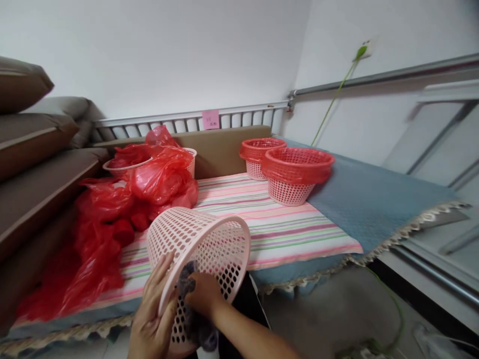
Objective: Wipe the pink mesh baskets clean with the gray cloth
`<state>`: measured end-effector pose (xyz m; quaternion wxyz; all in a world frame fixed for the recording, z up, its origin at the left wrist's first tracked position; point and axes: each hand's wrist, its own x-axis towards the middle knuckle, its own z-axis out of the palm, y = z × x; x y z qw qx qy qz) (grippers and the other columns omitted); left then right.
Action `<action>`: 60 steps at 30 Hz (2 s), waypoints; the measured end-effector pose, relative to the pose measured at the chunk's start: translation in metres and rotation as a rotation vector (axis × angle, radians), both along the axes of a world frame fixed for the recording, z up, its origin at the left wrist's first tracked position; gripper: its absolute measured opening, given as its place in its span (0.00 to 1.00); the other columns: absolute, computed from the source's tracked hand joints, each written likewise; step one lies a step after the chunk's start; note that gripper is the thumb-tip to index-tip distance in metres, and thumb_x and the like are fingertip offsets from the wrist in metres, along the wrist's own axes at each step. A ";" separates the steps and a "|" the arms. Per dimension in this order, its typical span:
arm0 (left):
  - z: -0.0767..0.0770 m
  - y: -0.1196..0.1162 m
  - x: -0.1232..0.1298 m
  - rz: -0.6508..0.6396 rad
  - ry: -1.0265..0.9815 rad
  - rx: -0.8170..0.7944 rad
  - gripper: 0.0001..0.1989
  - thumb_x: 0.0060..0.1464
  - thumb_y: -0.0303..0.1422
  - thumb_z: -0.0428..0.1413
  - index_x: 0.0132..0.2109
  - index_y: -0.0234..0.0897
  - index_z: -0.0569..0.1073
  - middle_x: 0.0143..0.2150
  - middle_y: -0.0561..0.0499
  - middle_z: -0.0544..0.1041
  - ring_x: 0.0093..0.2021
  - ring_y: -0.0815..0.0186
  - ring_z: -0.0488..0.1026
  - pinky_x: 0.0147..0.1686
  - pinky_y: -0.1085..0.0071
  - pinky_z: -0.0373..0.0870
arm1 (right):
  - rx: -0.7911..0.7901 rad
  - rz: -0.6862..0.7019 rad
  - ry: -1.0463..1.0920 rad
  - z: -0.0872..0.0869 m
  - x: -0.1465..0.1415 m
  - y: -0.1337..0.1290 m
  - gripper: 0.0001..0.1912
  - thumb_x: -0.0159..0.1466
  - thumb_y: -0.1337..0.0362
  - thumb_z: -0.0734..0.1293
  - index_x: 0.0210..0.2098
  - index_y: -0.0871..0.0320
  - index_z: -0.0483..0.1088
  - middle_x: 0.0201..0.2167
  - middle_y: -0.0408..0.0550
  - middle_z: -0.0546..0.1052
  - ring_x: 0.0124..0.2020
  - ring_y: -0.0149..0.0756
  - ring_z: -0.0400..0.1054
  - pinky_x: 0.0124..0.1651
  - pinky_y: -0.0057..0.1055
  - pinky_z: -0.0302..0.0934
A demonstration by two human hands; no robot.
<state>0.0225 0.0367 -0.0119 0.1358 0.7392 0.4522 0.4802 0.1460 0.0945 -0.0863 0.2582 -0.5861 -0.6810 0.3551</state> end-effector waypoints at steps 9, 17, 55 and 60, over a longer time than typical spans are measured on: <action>0.002 0.002 0.005 0.007 -0.025 -0.016 0.22 0.58 0.30 0.50 0.59 0.54 0.62 0.64 0.54 0.60 0.64 0.57 0.54 0.64 0.51 0.49 | -0.090 0.176 0.466 0.010 -0.022 -0.006 0.16 0.58 0.61 0.60 0.43 0.59 0.69 0.35 0.45 0.76 0.33 0.34 0.69 0.36 0.28 0.62; 0.014 0.004 0.014 0.042 -0.016 0.019 0.22 0.58 0.29 0.50 0.58 0.50 0.63 0.62 0.52 0.63 0.63 0.60 0.57 0.63 0.57 0.52 | 0.193 0.185 -0.210 0.013 0.051 0.033 0.14 0.55 0.71 0.61 0.39 0.63 0.72 0.47 0.63 0.72 0.55 0.56 0.57 0.57 0.55 0.43; 0.003 0.002 0.015 0.126 -0.085 0.019 0.20 0.57 0.30 0.52 0.57 0.44 0.66 0.62 0.50 0.65 0.62 0.59 0.59 0.63 0.58 0.55 | 0.361 0.143 -0.442 0.012 0.097 -0.018 0.20 0.48 0.71 0.64 0.41 0.61 0.72 0.40 0.59 0.72 0.44 0.51 0.63 0.46 0.44 0.54; 0.004 0.005 0.022 0.154 -0.098 0.032 0.21 0.56 0.33 0.52 0.58 0.44 0.66 0.61 0.49 0.66 0.62 0.58 0.60 0.62 0.58 0.55 | 0.407 -0.008 -0.611 0.032 0.123 0.009 0.20 0.50 0.71 0.64 0.43 0.63 0.70 0.45 0.62 0.69 0.49 0.51 0.58 0.52 0.44 0.48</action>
